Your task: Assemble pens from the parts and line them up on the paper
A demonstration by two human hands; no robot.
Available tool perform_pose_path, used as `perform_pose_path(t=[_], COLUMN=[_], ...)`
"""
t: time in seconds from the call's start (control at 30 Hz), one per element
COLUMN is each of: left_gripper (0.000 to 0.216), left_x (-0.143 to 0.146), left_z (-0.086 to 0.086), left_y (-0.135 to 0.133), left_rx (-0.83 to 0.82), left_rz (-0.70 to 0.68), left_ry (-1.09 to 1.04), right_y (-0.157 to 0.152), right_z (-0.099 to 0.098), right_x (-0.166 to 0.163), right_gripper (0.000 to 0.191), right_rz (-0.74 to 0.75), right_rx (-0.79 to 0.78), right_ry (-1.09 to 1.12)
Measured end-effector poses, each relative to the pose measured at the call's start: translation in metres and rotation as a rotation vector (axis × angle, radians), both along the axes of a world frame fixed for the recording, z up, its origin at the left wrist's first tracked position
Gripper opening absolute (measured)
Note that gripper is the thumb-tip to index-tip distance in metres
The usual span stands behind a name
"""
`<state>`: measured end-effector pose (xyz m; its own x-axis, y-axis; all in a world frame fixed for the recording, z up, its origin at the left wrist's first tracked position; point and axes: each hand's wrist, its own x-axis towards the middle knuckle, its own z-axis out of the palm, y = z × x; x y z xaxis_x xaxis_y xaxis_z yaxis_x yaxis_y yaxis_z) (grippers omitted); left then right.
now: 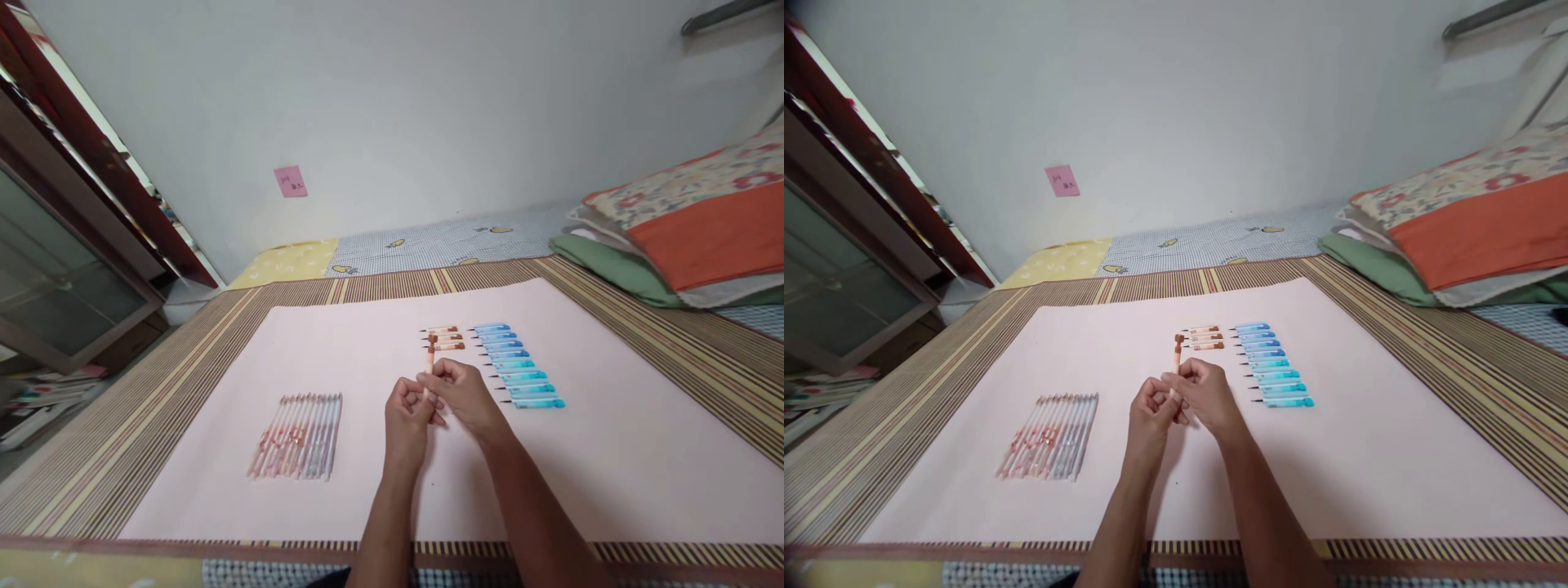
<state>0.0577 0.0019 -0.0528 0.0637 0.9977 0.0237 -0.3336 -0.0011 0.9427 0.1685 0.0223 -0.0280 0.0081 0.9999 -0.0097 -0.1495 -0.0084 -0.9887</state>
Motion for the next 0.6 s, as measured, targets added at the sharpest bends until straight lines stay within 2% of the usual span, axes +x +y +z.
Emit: perform_pose_path(t=[0.1, 0.2, 0.27, 0.4, 0.47, 0.53, 0.6], left_gripper=[0.031, 0.031, 0.033, 0.042, 0.045, 0.046, 0.044], left_x=[0.0, -0.002, -0.005, -0.013, -0.015, -0.014, -0.012], left_z=[-0.001, 0.002, 0.005, 0.013, 0.014, 0.014, 0.012], left_y=[0.0, 0.0, 0.0, 0.0, 0.0, 0.0, 0.001], left_rx=[0.017, 0.017, -0.009, -0.129, -0.171, -0.173, -0.14], left_rz=[0.037, -0.006, -0.086, -0.332, -0.397, -0.371, -0.259], left_ry=[0.036, 0.04, 0.005, -0.144, -0.2, -0.195, -0.129], right_y=[0.0, 0.0, -0.001, -0.008, -0.009, -0.007, -0.004], right_z=[0.0, -0.001, -0.001, 0.002, 0.003, 0.002, 0.0], right_x=[-0.002, 0.0, 0.003, 0.01, 0.013, 0.015, 0.016], right_gripper=[0.039, 0.042, 0.042, 0.036, 0.037, 0.039, 0.041], right_rz=[-0.005, 0.049, 0.133, 0.32, 0.384, 0.367, 0.276], right_rx=[0.022, 0.022, -0.003, -0.071, -0.075, -0.059, -0.027], right_ry=[-0.008, 0.064, 0.124, 0.231, 0.258, 0.246, 0.197])
